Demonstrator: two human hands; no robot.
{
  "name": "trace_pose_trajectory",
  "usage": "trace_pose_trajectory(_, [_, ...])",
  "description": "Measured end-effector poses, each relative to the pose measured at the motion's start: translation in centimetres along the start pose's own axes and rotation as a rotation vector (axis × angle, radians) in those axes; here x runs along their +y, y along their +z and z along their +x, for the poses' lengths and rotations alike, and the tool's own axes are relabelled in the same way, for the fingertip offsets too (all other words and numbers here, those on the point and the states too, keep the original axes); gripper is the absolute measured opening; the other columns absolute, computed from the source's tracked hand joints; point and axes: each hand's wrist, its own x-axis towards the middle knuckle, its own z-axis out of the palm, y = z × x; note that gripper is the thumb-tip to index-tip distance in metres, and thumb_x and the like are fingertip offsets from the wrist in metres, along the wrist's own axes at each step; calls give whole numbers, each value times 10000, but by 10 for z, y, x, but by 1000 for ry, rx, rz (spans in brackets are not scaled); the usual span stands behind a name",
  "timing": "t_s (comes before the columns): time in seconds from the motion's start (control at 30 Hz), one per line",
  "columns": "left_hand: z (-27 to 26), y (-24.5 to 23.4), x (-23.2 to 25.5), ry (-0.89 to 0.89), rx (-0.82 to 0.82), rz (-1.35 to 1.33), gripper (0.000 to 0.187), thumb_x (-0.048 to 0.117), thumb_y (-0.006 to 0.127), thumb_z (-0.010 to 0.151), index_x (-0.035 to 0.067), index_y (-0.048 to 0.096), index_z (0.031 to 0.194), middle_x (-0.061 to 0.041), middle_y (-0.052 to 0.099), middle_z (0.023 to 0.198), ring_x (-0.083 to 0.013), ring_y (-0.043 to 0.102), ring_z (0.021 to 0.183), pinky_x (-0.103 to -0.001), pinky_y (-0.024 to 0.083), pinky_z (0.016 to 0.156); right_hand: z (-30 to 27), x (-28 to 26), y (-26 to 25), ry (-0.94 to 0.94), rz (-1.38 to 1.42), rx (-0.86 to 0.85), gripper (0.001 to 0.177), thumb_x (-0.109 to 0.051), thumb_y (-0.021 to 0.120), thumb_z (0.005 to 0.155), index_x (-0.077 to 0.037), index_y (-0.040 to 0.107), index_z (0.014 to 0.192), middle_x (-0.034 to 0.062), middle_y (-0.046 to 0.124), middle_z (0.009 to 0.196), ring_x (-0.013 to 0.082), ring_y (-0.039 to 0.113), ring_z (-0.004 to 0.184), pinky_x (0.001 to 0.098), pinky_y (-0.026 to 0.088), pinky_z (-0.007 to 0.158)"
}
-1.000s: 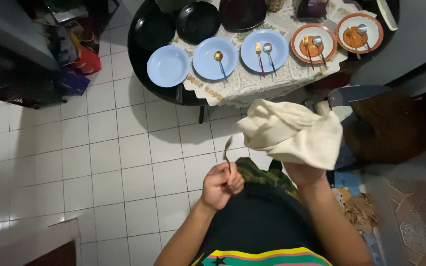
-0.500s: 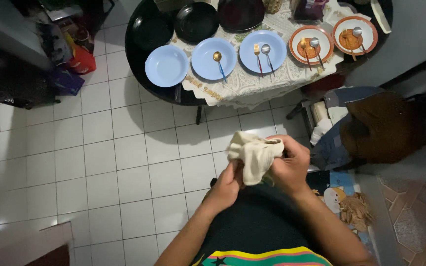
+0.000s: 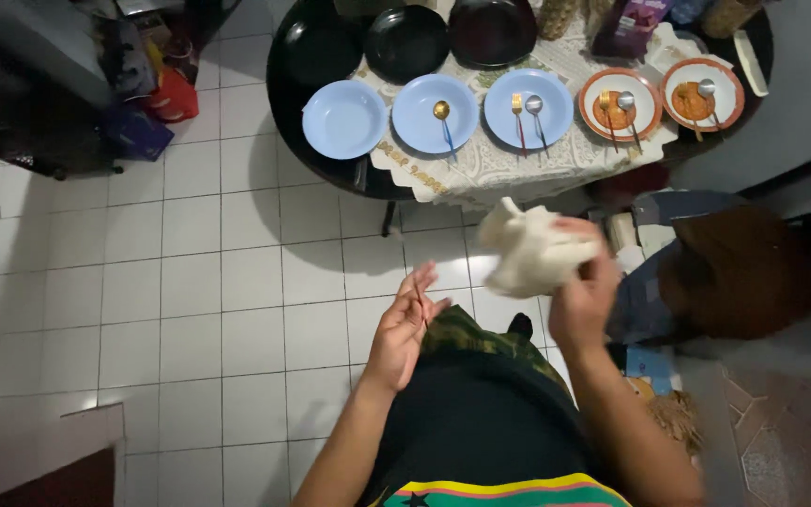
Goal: Wiping spoons and forks with a cloth and arranging them on plates
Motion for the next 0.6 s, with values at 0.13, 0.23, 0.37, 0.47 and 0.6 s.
trace_pose_trajectory(0.13, [6, -9, -10, -22, -55, -143, 155, 261, 636, 990, 110, 645, 957, -45, 315, 1679, -190, 353, 1467, -301, 388, 1087, -35, 15, 35, -73, -244, -315, 413, 149, 613, 754, 44, 727, 1136, 129, 460, 992, 273, 495, 874, 361, 457, 811])
trace_pose_trajectory(0.23, [18, -9, -10, -157, 49, -116, 220, 199, 569, 1052, 76, 521, 877, -54, 509, 905, -173, 514, 878, -295, 432, 865, -50, 17, 62, 91, -174, -573, 416, -44, 760, 837, -62, 738, 1252, 144, 666, 890, 322, 638, 780, 423, 518, 773])
trace_pose_trajectory(0.37, [44, -43, -34, -124, 345, -12, 176, 263, 598, 1048, 128, 582, 935, 26, 580, 982, -94, 559, 944, -249, 468, 879, -49, 14, 65, 346, -266, -606, 427, -68, 688, 909, -18, 588, 1321, 228, 704, 969, 394, 704, 922, 517, 552, 860])
trace_pose_trajectory(0.47, [56, -59, -53, -126, 421, 16, 193, 299, 617, 1038, 123, 616, 959, 43, 585, 967, -66, 568, 925, -224, 496, 851, -53, 33, 62, 377, -371, -616, 237, -200, 731, 934, -101, 730, 1149, 119, 723, 939, 331, 719, 906, 453, 586, 830])
trace_pose_trajectory(0.6, [81, -43, -57, -209, 529, 53, 216, 351, 656, 1013, 140, 688, 984, 39, 623, 887, -64, 598, 801, -189, 493, 716, -38, 64, 73, 405, -492, -701, 167, -203, 710, 955, -140, 770, 1097, 112, 783, 907, 337, 751, 915, 447, 578, 833])
